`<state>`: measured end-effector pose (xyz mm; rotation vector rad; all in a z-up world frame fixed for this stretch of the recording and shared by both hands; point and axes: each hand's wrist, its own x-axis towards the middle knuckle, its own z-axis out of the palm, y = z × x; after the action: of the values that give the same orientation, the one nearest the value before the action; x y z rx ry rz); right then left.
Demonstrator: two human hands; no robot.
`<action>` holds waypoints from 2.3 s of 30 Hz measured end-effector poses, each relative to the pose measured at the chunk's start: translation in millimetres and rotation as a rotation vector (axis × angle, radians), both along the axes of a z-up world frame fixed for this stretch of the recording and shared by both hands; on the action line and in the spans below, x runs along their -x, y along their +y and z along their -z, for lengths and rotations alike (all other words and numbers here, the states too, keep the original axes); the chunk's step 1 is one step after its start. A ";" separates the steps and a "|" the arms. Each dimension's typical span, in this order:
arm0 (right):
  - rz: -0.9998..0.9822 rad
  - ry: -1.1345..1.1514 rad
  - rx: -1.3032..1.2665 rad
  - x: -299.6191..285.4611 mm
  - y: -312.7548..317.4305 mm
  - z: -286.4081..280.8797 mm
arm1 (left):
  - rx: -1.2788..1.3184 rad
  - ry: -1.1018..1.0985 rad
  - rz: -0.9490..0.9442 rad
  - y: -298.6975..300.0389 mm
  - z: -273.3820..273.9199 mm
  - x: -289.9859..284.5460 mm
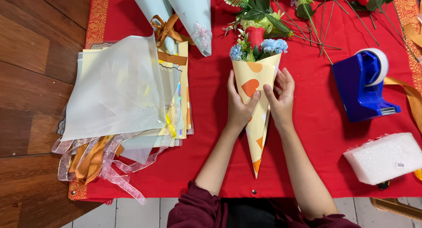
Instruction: The person prepares a bouquet by grouping artificial roses and blue flowers by hand, then wraps them in patterned paper.
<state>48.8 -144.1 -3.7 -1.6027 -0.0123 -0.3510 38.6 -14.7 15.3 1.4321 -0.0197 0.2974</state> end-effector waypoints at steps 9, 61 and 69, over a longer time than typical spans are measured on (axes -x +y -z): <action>-0.220 0.065 -0.443 -8.8 -6.0 9.3 | 0.250 -0.118 0.083 -0.2 12.9 -7.7; -0.305 -0.156 -0.364 56.2 -10.1 -132.2 | -0.188 -0.160 0.059 6.1 -134.6 132.3; -0.235 0.182 -0.500 23.7 -8.7 -32.5 | -0.351 0.037 0.092 -1.3 -35.1 125.2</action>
<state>25.1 -152.8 28.8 -1.1165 0.0248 -0.0175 -86.6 -15.9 50.4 1.7790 -0.1120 0.1976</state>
